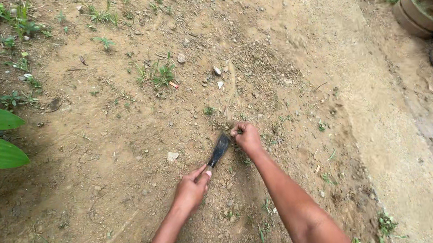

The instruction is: The person uses a small hand hoe to dig into the soil and remove weeds growing along the edge of a concrete path. They repeatedly loosen the dirt around the plants and pull them out by hand, clearing a strip of ground next to the walkway.

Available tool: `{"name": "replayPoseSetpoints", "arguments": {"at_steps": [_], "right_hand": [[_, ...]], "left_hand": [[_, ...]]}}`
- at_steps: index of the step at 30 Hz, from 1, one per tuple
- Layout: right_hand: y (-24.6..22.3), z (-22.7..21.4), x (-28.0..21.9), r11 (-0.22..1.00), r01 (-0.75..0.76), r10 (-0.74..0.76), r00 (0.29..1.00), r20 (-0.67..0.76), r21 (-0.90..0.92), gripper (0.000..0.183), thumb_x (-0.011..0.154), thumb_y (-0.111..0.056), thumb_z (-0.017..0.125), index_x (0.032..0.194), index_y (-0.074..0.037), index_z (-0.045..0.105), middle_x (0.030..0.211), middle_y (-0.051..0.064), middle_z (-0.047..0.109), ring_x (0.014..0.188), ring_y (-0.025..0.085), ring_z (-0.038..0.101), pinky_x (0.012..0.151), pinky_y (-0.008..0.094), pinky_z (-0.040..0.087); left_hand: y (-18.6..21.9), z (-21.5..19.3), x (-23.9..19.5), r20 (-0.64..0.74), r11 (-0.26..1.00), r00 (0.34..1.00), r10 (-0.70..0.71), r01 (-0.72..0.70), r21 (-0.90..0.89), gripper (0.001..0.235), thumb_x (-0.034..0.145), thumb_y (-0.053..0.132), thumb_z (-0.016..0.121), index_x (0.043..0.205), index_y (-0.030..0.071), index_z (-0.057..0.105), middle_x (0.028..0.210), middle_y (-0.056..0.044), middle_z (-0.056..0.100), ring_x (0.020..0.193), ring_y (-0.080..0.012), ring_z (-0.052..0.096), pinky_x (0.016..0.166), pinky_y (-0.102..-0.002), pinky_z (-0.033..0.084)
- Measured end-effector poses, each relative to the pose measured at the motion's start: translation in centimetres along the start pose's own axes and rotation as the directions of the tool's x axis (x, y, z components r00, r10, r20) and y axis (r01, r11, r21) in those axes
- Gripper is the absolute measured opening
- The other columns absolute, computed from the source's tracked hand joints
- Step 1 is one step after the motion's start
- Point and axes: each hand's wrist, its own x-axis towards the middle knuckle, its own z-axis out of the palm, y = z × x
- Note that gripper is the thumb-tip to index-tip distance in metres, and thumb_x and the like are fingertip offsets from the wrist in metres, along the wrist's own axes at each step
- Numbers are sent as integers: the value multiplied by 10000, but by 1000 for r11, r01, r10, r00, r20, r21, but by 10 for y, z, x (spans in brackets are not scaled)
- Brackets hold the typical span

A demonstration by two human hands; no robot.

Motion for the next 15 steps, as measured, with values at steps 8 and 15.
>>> {"name": "replayPoseSetpoints", "arguments": {"at_steps": [8, 15], "right_hand": [[-15, -58, 42, 934, 200, -185, 980, 79, -297, 147, 814, -25, 701, 909, -108, 777, 878, 157, 759, 781, 269, 733, 739, 382, 585], [-53, -83, 13, 897, 272, -210, 956, 204, -348, 127, 935, -91, 668, 999, -120, 774, 1046, 158, 712, 937, 296, 689, 847, 415, 577]], "left_hand": [[5, 11, 59, -169, 701, 830, 531, -318, 639, 414, 957, 406, 573, 1319, 217, 635, 849, -85, 663, 580, -110, 426, 491, -278, 422], [36, -12, 22, 32, 933, 999, 3, -14, 361, 410, 1063, 341, 513, 1433, 171, 567, 986, -139, 723, 626, -173, 555, 605, -359, 570]]}}
